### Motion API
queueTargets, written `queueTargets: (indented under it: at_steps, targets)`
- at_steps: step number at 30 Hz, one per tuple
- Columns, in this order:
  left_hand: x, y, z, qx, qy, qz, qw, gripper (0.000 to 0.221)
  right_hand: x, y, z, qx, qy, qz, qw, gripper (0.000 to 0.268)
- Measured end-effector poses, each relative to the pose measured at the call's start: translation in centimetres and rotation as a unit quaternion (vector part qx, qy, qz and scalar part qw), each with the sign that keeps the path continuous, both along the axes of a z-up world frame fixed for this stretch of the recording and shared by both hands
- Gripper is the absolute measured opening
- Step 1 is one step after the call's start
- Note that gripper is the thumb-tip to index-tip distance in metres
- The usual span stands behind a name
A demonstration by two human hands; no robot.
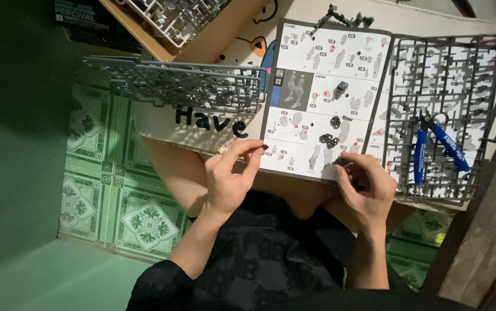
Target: The person assembles a plastic model kit by first scrubbing a toy part with a brush, then cutting a toy part from a sprue with pliers, and finally aligning and attaching multiple toy parts together by hand.
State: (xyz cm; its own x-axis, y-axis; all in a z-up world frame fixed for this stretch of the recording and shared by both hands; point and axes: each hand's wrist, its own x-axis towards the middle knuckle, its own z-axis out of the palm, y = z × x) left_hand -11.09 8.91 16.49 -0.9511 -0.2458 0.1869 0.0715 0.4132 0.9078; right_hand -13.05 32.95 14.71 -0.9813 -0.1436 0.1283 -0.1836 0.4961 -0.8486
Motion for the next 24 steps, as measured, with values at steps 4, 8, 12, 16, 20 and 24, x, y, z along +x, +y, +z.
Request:
queueTargets:
  at_steps: [4, 8, 12, 16, 20, 24]
  targets:
    - [-0.2, -0.1, -0.5, 0.035, 0.003, -0.013, 0.999, 0.015, 0.1, -0.3, 0.1, -0.017, -0.012, -0.015, 1.000, 0.025]
    - [-0.8, 0.0, 0.0, 0.048, -0.007, -0.012, 0.999, 0.015, 0.1, -0.5, 0.6, -0.002, -0.015, -0.025, 1.000, 0.023]
    - [-1.1, 0.1, 0.2, 0.073, -0.003, -0.012, 0.997, 0.016, 0.1, -0.5, 0.4, -0.019, -0.009, -0.017, 1.000, 0.024]
    - [-1.5, 0.1, -0.2, 0.045, 0.004, -0.009, 0.999, 0.017, -0.1, -0.4, 0.3, -0.010, -0.012, -0.015, 1.000, 0.024]
    - [-1.5, 0.1, -1.0, 0.054, 0.003, -0.028, 0.998, 0.016, -0.1, -0.3, 0.2, -0.020, -0.011, -0.005, 1.000, 0.026]
    - [-1.6, 0.0, -1.7, 0.035, 0.016, -0.034, 0.999, 0.017, -0.1, -0.1, 0.1, -0.012, -0.003, 0.006, 1.000, 0.027]
